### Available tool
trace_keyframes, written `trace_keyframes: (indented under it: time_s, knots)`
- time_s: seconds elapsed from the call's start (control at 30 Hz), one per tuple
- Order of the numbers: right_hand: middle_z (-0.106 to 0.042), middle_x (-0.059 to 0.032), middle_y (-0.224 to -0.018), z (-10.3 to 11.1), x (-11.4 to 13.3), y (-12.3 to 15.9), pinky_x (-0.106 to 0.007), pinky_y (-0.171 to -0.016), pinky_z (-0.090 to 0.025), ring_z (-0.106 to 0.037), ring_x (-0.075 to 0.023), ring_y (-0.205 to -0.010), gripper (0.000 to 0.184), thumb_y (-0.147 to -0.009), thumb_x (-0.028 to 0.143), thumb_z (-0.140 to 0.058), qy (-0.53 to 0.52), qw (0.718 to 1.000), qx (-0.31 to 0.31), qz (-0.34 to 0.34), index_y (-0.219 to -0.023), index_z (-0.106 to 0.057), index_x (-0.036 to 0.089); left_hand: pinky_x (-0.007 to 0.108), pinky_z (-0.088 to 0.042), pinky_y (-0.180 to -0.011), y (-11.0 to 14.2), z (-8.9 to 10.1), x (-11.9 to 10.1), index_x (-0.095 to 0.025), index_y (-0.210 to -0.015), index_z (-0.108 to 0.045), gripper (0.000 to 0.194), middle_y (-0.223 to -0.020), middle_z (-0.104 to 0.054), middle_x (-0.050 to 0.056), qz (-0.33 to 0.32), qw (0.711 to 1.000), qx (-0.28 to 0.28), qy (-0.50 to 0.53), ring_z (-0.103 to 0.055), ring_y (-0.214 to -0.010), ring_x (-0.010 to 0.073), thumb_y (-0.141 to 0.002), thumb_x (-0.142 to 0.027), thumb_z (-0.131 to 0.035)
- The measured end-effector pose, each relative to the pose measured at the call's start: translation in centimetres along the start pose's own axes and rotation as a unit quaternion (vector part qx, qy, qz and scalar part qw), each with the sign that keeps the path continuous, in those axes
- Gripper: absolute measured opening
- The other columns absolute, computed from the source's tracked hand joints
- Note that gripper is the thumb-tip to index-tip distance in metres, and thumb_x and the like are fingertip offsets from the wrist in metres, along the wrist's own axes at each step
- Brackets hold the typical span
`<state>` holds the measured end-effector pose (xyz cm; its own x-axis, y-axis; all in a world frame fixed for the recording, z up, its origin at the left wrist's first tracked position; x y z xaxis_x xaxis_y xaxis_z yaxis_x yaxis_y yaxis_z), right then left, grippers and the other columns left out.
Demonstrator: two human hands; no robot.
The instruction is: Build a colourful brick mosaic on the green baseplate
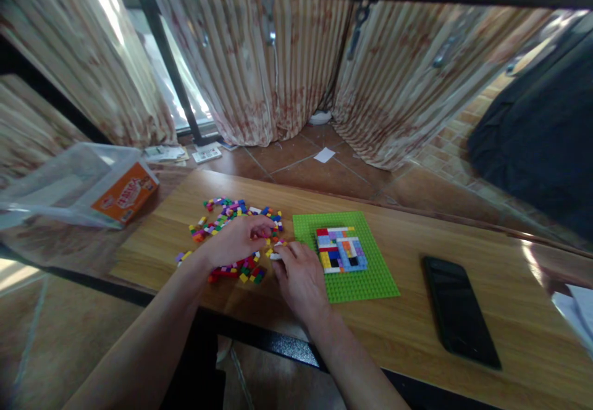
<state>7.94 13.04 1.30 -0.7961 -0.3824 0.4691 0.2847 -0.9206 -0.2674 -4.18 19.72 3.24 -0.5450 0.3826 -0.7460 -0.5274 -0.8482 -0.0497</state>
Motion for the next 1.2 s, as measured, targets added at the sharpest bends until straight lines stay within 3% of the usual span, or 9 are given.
trace_keyframes:
  time_s: [0.17, 0.33, 0.47, 0.6, 0.63, 0.7, 0.83, 1.2]
  knots:
    - [-0.064, -0.0079, -0.100, 0.6, -0.6, 0.2, -0.036, -0.083, -0.045, -0.056, -0.0226, -0.094, 0.024, -0.085, 0.021, -0.056, -0.009, 1.000, -0.009, -0.019, -0.108, -0.063, 0.019, 0.026, -0.051, -0.073, 0.2, -0.4, 0.2, -0.016, -0.107, -0.065, 0.032, -0.086, -0.070, 0.004, -0.011, 1.000, 0.011, 0.012, -0.065, -0.078, 0.0150, -0.076, -0.011, -0.059]
    - [-0.064, -0.0082, -0.103, 1.8, -1.1, 0.7, -0.037, -0.086, -0.045, -0.057, -0.0230, -0.096, 0.025, -0.085, 0.023, -0.055, 0.013, 0.998, -0.007, -0.053, -0.109, -0.064, 0.020, 0.026, -0.050, -0.072, 0.2, 0.7, 0.1, -0.016, -0.102, -0.066, 0.024, -0.085, -0.070, 0.003, -0.025, 0.999, -0.021, 0.017, -0.064, -0.077, 0.0149, -0.080, -0.014, -0.055]
    - [-0.066, -0.0069, -0.101, 1.5, -1.6, 1.1, -0.037, -0.085, -0.046, -0.059, -0.0227, -0.096, 0.023, -0.087, 0.026, -0.052, 0.014, 0.998, 0.010, -0.055, -0.106, -0.064, 0.021, 0.027, -0.050, -0.077, 0.5, 4.3, 1.1, -0.015, -0.098, -0.066, 0.024, -0.087, -0.071, 0.005, -0.005, 0.991, -0.130, 0.024, -0.064, -0.082, 0.0154, -0.080, -0.011, -0.051]
    - [-0.068, -0.0068, -0.102, 0.7, -2.2, 1.3, -0.037, -0.083, -0.047, -0.062, -0.0224, -0.093, 0.024, -0.089, 0.029, -0.047, 0.023, 0.999, 0.009, -0.038, -0.104, -0.065, 0.022, 0.024, -0.049, -0.068, 3.0, 9.7, 4.4, -0.012, -0.099, -0.066, 0.026, -0.084, -0.070, 0.005, 0.090, 0.959, -0.265, 0.044, -0.062, -0.077, 0.0144, -0.077, -0.014, -0.052]
    - [-0.068, -0.0068, -0.102, 0.5, -2.3, 1.3, -0.037, -0.082, -0.047, -0.062, -0.0223, -0.093, 0.025, -0.090, 0.029, -0.046, 0.024, 0.999, 0.010, -0.035, -0.104, -0.065, 0.022, 0.023, -0.047, -0.064, 3.8, 10.6, 5.1, -0.011, -0.097, -0.066, 0.026, -0.081, -0.069, 0.004, 0.116, 0.957, -0.264, 0.040, -0.061, -0.073, 0.0136, -0.075, -0.015, -0.053]
    - [-0.069, -0.0068, -0.102, 0.3, -2.4, 1.3, -0.037, -0.082, -0.047, -0.063, -0.0222, -0.093, 0.026, -0.090, 0.030, -0.045, 0.026, 0.999, 0.011, -0.030, -0.104, -0.065, 0.022, 0.021, -0.043, -0.057, 5.3, 11.4, 6.0, -0.011, -0.087, -0.068, 0.021, -0.072, -0.066, 0.001, 0.161, 0.964, -0.209, 0.011, -0.057, -0.063, 0.0117, -0.072, -0.017, -0.055]
    - [-0.069, -0.0073, -0.100, 0.2, -2.3, 1.1, -0.037, -0.083, -0.048, -0.064, -0.0223, -0.092, 0.026, -0.091, 0.031, -0.045, 0.028, 0.999, 0.002, -0.025, -0.103, -0.066, 0.020, 0.021, -0.035, -0.050, 7.6, 11.3, 6.8, -0.014, -0.070, -0.068, 0.009, -0.058, -0.060, -0.002, 0.216, 0.968, -0.100, -0.083, -0.051, -0.055, 0.0108, -0.065, -0.018, -0.061]
    - [-0.068, -0.0070, -0.097, -0.1, -1.5, 0.8, -0.035, -0.082, -0.047, -0.062, -0.0208, -0.090, 0.023, -0.092, 0.028, -0.046, 0.026, 1.000, -0.001, -0.006, -0.098, -0.067, 0.020, 0.024, -0.033, -0.054, 7.8, 9.9, 7.5, -0.018, -0.069, -0.070, 0.009, -0.065, -0.064, 0.002, 0.251, 0.944, -0.068, -0.203, -0.055, -0.061, 0.0154, -0.063, -0.019, -0.063]
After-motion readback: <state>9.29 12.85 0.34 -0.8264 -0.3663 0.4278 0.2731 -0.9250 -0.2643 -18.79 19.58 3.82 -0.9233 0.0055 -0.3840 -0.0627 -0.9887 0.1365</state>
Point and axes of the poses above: each hand's wrist, its own y-axis away from the middle knuckle, its own z-axis out of the back of the hand, x = y × z, the point moved 7 cm from there along -y, towards the middle knuckle
